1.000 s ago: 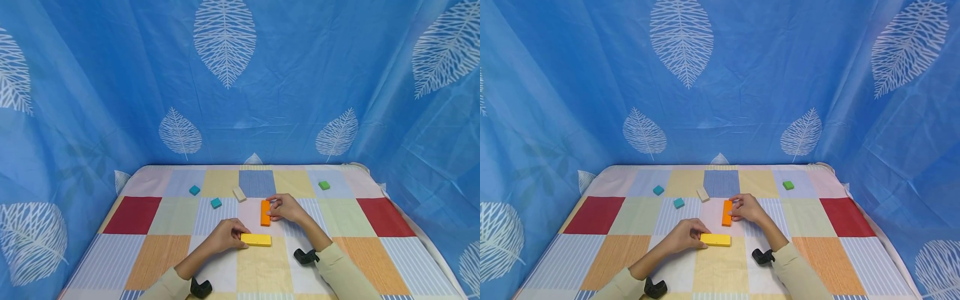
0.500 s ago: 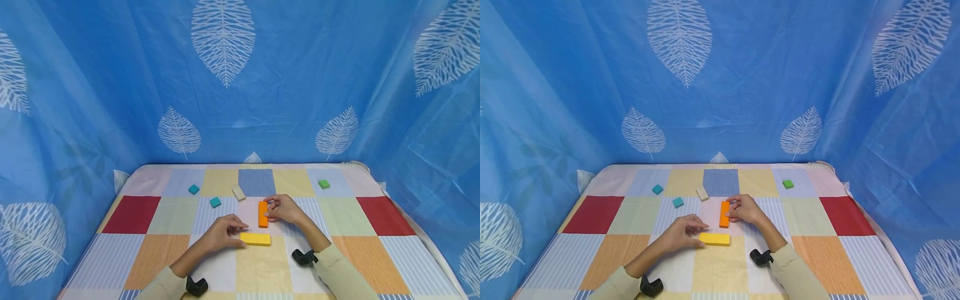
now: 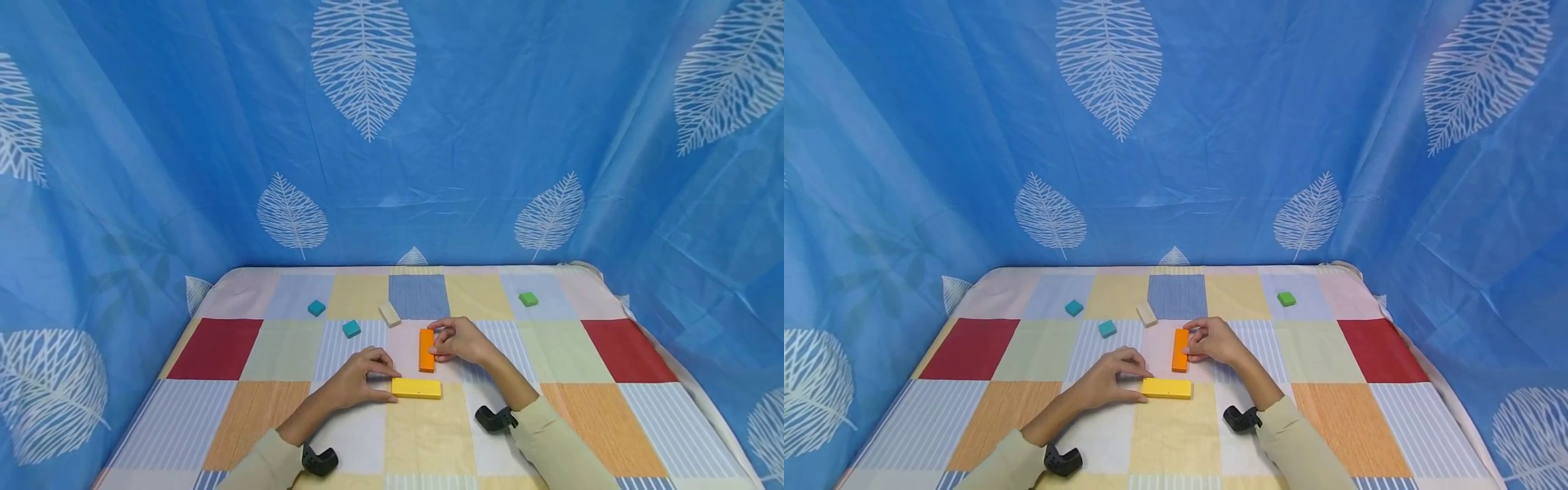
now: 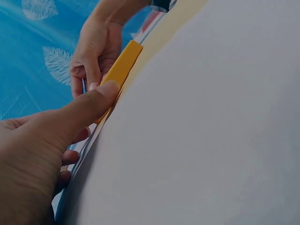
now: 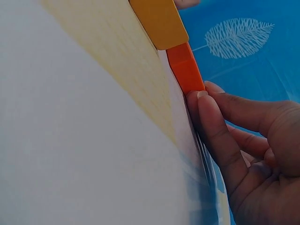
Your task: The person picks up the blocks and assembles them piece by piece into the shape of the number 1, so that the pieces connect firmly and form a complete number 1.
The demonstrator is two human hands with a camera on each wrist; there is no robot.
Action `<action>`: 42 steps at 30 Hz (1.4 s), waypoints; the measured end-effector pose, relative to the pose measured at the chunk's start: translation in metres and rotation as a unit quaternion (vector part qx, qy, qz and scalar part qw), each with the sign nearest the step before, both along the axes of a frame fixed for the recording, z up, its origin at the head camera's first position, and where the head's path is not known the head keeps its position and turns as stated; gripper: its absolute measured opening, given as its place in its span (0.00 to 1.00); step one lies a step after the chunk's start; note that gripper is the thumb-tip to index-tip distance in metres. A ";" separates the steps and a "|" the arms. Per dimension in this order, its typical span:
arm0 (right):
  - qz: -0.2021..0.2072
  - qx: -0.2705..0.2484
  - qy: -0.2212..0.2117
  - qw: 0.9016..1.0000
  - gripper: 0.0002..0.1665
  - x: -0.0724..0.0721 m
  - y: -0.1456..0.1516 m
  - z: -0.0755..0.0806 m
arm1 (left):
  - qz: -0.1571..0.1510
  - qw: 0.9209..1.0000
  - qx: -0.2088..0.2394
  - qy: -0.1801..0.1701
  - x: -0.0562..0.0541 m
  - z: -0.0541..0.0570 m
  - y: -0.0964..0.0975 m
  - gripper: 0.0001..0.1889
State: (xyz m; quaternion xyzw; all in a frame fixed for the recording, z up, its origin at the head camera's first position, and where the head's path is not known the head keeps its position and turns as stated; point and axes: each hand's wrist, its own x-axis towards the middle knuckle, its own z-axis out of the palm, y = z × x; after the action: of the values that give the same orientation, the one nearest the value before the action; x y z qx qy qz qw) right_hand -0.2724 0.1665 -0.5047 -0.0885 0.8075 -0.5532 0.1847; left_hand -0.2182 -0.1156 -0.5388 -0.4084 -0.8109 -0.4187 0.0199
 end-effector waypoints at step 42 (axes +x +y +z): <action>0.073 -0.059 -0.012 0.996 0.28 0.010 -0.014 -0.004 | 0.025 1.000 -0.017 0.002 0.000 -0.003 0.001 0.16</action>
State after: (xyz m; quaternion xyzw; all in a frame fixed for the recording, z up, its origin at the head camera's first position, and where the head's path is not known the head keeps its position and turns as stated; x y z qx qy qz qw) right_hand -0.2625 0.1524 -0.5091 -0.1514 0.7625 -0.5859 0.2288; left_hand -0.2179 -0.1145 -0.5417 -0.3895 -0.8276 -0.4035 0.0251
